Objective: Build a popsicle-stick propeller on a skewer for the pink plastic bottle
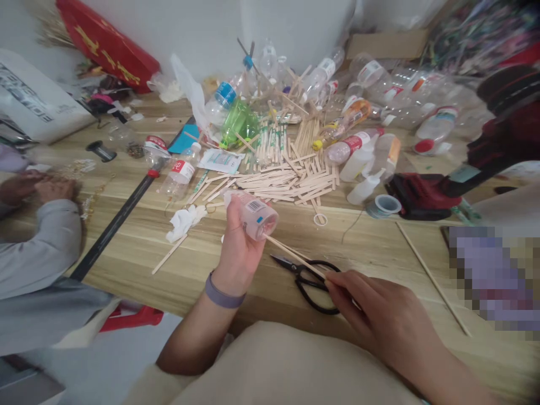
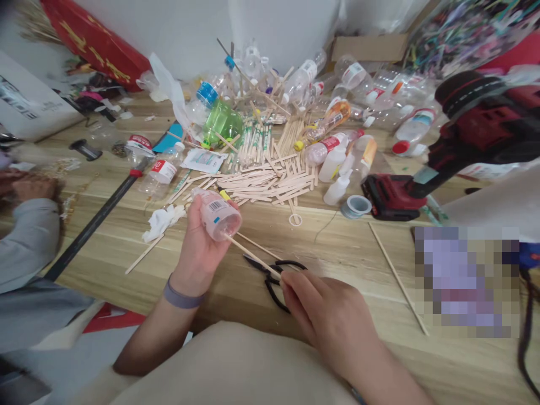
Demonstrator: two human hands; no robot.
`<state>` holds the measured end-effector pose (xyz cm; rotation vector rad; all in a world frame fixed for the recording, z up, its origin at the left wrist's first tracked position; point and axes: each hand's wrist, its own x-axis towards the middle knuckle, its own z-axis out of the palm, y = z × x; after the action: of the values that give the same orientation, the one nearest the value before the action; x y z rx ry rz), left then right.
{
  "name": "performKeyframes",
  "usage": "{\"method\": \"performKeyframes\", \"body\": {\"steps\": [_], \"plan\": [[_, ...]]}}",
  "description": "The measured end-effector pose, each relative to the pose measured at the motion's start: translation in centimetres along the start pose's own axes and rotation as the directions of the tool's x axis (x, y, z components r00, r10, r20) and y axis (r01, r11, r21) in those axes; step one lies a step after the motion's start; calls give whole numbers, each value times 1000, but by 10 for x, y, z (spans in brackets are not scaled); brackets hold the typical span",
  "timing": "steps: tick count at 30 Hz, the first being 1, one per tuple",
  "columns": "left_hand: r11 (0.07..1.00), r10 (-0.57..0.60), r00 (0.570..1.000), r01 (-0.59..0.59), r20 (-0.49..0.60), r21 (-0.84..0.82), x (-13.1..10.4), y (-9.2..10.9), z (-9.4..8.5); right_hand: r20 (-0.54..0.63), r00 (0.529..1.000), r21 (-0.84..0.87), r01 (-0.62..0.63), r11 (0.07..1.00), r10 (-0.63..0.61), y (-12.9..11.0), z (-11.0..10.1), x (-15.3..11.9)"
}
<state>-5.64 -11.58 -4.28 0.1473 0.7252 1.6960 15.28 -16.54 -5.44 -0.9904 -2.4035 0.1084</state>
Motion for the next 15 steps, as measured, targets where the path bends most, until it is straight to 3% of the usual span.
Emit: {"method": "performKeyframes", "body": {"steps": [6, 12, 15], "plan": [[1000, -24, 1000, 24, -12, -11, -1, 0, 1, -12, 1000, 15, -13, 1000, 13, 1, 2, -5], [993, 93, 989, -84, -111, 84, -3, -4, 3, -74, 995, -107, 56, 993, -64, -3, -2, 1], [991, 97, 989, -85, -112, 105, -6, -9, 3, -86, 993, -159, 67, 985, -82, -5, -2, 2]]}}
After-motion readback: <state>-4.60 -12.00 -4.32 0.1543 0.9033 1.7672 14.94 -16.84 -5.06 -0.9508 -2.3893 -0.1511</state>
